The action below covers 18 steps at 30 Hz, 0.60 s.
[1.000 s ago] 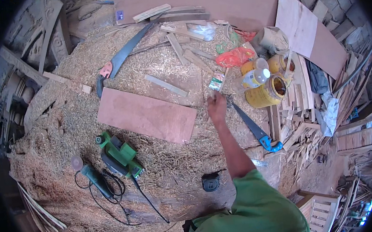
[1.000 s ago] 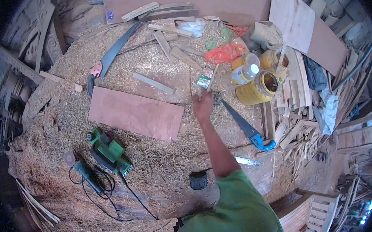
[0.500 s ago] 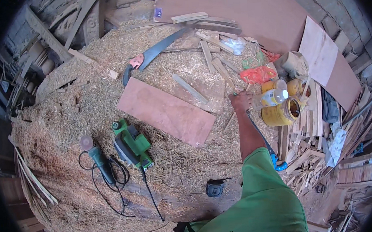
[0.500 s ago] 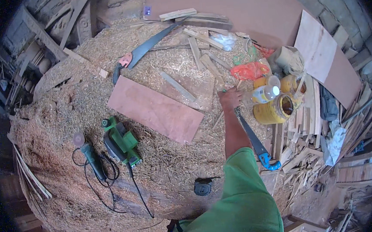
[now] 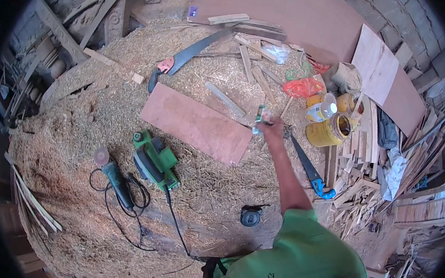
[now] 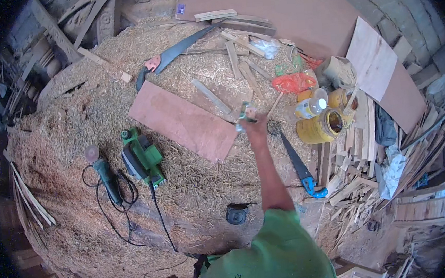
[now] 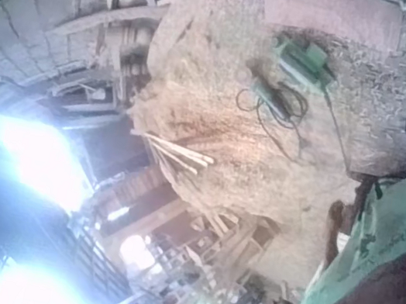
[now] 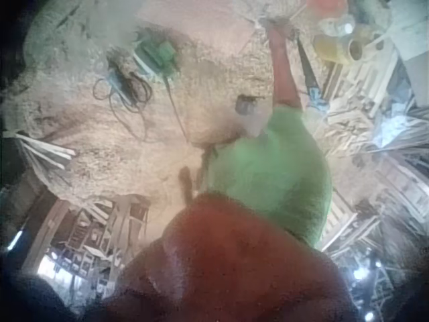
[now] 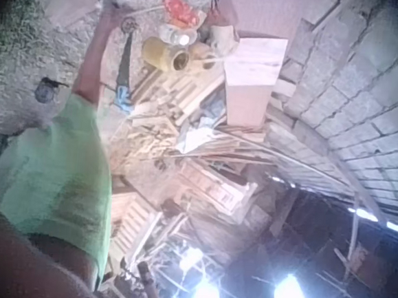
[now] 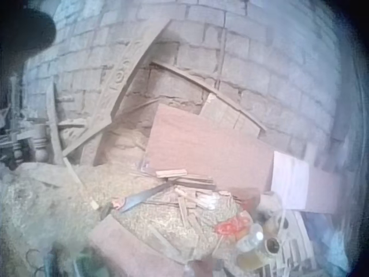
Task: Hammering nails into a wooden structure and organizing tools in a woodworking shop.
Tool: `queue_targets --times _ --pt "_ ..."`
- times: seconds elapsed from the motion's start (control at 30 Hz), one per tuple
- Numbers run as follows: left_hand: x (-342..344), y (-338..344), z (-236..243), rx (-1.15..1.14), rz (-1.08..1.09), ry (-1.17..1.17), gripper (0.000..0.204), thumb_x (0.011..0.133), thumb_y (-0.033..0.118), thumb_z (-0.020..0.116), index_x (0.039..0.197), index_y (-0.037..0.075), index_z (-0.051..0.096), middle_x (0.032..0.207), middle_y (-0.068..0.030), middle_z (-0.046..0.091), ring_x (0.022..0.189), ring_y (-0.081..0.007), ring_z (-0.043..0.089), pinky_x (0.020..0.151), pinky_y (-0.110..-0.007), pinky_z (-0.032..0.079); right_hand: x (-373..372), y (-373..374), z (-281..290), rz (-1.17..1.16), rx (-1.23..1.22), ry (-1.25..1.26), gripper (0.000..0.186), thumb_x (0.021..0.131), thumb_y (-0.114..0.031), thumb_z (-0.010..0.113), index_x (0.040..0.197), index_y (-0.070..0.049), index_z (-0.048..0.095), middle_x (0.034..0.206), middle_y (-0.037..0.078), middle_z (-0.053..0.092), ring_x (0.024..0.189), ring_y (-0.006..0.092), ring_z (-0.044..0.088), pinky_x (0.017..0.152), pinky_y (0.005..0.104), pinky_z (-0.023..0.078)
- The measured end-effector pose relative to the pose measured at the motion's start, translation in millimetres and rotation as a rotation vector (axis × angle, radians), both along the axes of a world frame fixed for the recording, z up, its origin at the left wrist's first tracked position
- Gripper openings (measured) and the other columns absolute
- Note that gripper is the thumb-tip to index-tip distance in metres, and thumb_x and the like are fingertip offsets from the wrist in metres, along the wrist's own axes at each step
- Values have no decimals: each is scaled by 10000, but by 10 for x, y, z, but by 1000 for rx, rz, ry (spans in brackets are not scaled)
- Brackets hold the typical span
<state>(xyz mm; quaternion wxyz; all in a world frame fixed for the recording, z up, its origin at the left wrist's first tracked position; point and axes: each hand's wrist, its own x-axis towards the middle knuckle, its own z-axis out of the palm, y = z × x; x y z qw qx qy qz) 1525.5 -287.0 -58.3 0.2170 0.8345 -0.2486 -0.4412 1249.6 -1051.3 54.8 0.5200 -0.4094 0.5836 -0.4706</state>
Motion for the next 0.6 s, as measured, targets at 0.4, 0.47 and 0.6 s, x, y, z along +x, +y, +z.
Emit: queue_targets --times 0.4,0.47,0.6 --pt "-56 -3580 3615 -842 183 -127 661 955 187 694 1519 6 400 1442 -183 526 1296 -283 546 1047 -411 463 1717 2576 2340 706 246 -719 817 895 -106 774 1506 -98 231 1270 114 539 1144 209 595 920 366 546" --pt "-27 -3572 3889 -863 91 -234 736 906 161 743 1533 22 384 1438 -188 526 1288 -284 554 1035 -423 474 1815 2766 2456 762 211 -712 764 905 -96 757 1479 -95 252 1240 94 542 1129 188 594 928 345 538" --pt "215 -3190 3871 -819 -19 -283 575 873 170 776 1370 -10 553 1414 -195 542 1250 -289 586 981 -404 519 1945 3075 2370 916 169 -770 723 893 -8 711 1462 -118 279 1262 103 547 1140 185 590 943 353 526"
